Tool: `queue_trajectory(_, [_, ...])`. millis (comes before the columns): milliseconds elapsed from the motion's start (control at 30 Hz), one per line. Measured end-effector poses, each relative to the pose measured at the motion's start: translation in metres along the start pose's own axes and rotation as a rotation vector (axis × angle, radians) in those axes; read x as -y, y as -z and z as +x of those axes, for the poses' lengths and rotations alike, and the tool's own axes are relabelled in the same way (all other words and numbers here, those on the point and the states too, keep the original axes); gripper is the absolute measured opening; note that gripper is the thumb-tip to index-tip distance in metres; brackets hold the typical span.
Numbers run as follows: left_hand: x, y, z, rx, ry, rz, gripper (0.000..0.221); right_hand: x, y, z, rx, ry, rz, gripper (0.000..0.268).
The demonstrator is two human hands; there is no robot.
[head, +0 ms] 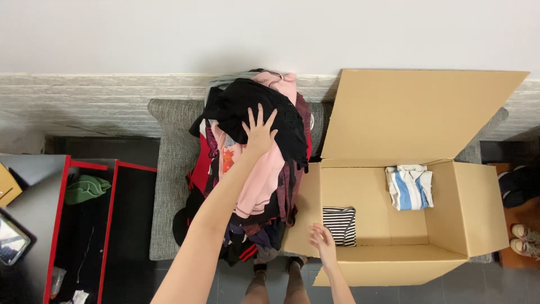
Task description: Unpacking various clothing items from a cardboard box and sorting them onto a pile.
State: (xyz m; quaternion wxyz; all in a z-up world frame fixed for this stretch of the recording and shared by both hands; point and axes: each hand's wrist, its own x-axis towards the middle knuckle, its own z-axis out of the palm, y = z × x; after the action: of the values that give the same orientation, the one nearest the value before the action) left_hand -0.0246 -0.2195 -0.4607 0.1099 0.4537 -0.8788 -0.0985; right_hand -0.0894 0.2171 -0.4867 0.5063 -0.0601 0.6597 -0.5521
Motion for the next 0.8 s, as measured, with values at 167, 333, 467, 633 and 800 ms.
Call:
queue_trajectory(167, [-0.012,0.017,-0.005,-0.016,0.054,0.043,0.086,-0.052,0.032,-0.003,-0.116,-0.068,0.085,0.021])
queue_trajectory(333, [-0.021,0.057,-0.059,-0.099,-0.009,-0.142,0.07,-0.07,0.058,0.007,-0.23,-0.069,0.197,0.015])
queue_trajectory(467, [-0.065,0.088,-0.155,-0.099,-0.072,-0.514,0.029,-0.076,0.089,0.025,-0.33,0.051,0.147,0.014])
queue_trajectory(633, [-0.101,0.053,-0.28,0.179,-0.018,-0.633,0.02,-0.087,0.151,0.049,-0.487,0.092,0.272,0.013])
queue_trajectory(800, [-0.106,-0.025,-0.392,0.78,0.653,-0.655,0.02,-0.105,0.234,0.089,-0.601,-0.07,0.337,0.023])
